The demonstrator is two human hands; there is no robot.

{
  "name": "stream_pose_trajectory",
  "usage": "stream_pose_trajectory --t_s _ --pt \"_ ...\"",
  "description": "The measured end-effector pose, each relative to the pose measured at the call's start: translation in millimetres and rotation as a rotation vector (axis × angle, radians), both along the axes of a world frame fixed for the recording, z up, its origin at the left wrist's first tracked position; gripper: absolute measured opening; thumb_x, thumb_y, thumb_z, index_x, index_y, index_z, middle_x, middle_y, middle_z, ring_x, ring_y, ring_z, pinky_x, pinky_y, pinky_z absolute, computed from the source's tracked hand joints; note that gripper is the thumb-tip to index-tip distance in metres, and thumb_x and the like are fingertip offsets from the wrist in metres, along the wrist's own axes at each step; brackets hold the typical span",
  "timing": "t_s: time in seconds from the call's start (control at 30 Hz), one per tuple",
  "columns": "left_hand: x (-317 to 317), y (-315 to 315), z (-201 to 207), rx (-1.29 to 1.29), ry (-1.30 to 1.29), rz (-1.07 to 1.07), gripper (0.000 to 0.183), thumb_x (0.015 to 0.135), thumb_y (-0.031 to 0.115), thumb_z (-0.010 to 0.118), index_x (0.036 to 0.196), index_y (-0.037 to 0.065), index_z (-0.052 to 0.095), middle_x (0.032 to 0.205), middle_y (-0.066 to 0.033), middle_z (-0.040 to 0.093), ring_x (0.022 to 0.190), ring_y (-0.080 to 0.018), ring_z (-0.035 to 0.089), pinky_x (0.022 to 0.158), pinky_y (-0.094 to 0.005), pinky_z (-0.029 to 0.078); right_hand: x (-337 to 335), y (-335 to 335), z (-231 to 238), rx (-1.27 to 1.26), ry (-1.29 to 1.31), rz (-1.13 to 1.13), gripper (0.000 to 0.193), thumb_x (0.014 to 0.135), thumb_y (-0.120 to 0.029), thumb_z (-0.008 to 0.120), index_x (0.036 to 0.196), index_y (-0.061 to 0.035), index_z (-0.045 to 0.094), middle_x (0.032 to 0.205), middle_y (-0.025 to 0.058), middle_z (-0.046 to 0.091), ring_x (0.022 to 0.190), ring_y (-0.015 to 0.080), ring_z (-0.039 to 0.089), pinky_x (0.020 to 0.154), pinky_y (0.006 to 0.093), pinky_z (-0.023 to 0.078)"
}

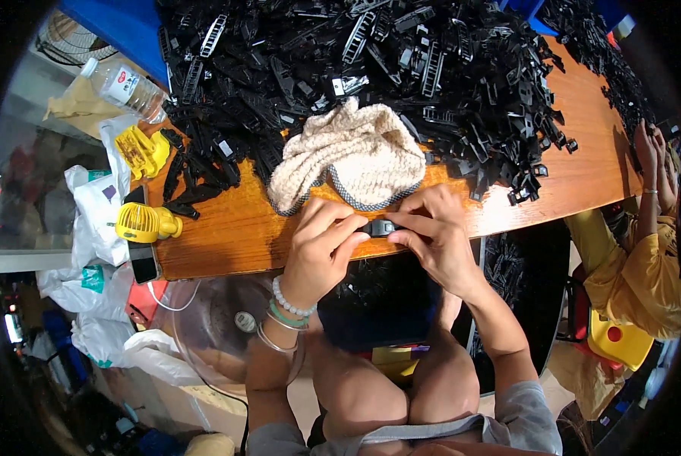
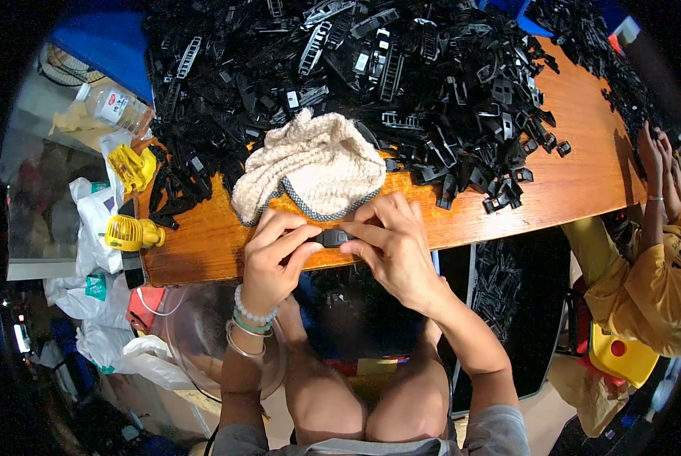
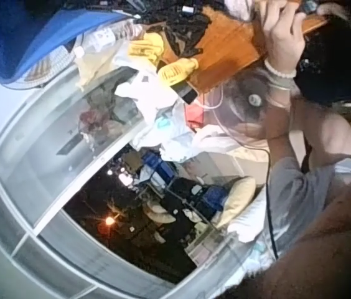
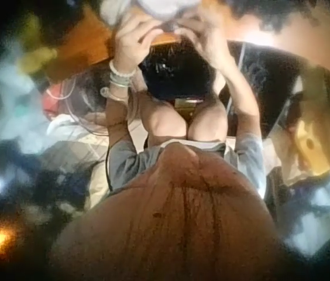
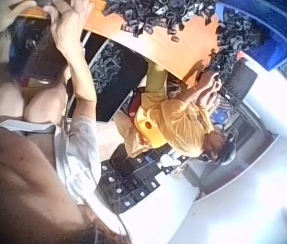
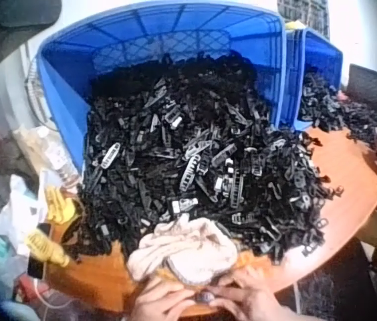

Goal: The person assembles black plastic components by picking up plastic parts from a table, snapping smaller plastic pieces onto them by hand, and placing the assembled pieces into a container below.

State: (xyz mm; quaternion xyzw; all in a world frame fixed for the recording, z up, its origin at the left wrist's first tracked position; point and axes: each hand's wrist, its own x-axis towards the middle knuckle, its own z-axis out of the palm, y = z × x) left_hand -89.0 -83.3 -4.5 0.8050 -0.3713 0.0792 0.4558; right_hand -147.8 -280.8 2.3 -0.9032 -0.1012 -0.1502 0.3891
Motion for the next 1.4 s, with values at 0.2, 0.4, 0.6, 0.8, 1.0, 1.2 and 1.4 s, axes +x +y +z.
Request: stream_pose_trajectory --t_s 0.2,0.4,0.6,0.8,1.0,1.2,1.4 --pt "-3 8 6 -0.100 0.033 -0.003 0.018 0.072 0.004 0.077 0.088 -0.002 0.070 0.085 -0.0095 0.062 0.079 -0.0240 0.058 0.071 -0.0330 0.047 -15 -5 -4 0.026 -0.015 0.077 0.029 0.074 -0.020 0.077 0.099 -0.0056 0.073 0.091 0.0039 0.058 0.087 0.0235 0.051 0.076 0.0361 0.037" --pt "-3 50 5 -0.062 0.008 0.487 0.009 0.083 0.007 0.071 0.088 0.000 0.069 0.084 -0.0073 0.063 0.074 -0.0180 0.059 0.067 -0.0286 0.047 3 -31 -3 -0.303 -0.172 -0.282 0.019 0.077 -0.011 0.073 0.094 -0.0061 0.068 0.100 0.0066 0.059 0.096 0.0264 0.052 0.080 0.0383 0.038" --pt "37 62 11 -0.039 -0.050 0.675 0.006 0.087 0.000 0.064 0.092 -0.002 0.066 0.087 -0.0078 0.059 0.068 -0.0136 0.055 0.059 -0.0259 0.045 26 -45 1 -0.536 -0.243 -0.414 0.015 0.076 -0.004 0.070 0.090 -0.0053 0.065 0.117 0.0077 0.057 0.111 0.0274 0.050 0.090 0.0399 0.036" --pt "66 55 13 0.227 -0.061 0.633 0.011 0.084 0.006 0.070 0.090 -0.003 0.068 0.076 -0.0080 0.057 0.060 -0.0171 0.052 0.055 -0.0263 0.041 13 -27 -1 -0.127 -0.342 -0.279 0.026 0.073 0.007 0.069 0.096 -0.0019 0.060 0.108 0.0135 0.061 0.101 0.0305 0.057 0.084 0.0379 0.043" --pt "61 84 2 -0.054 0.501 0.519 0.013 0.082 0.006 0.072 0.085 -0.006 0.067 0.072 -0.0025 0.061 0.057 -0.0069 0.054 0.049 -0.0242 0.039 -1 -8 -15 0.030 -0.292 -0.176 0.032 0.075 0.010 0.067 0.104 0.0012 0.058 0.096 0.0157 0.060 0.087 0.0320 0.057 0.078 0.0383 0.046" --pt "45 104 20 -0.271 0.860 0.495 0.018 0.086 0.006 0.069 0.098 -0.007 0.065 0.070 -0.0024 0.061 0.051 -0.0057 0.051 0.046 -0.0178 0.037 -1 -10 -18 0.000 -0.284 -0.176 0.036 0.078 0.010 0.064 0.112 -0.0008 0.061 0.094 0.0140 0.061 0.083 0.0295 0.056 0.074 0.0375 0.045" --pt "28 120 18 -0.505 1.011 0.324 0.018 0.085 0.006 0.067 0.099 -0.004 0.063 0.084 -0.0055 0.066 0.063 -0.0080 0.059 0.053 -0.0186 0.043 -8 -14 -17 -0.022 -0.260 -0.204 0.039 0.079 0.012 0.058 0.115 -0.0010 0.064 0.088 0.0129 0.060 0.079 0.0272 0.054 0.072 0.0358 0.044"
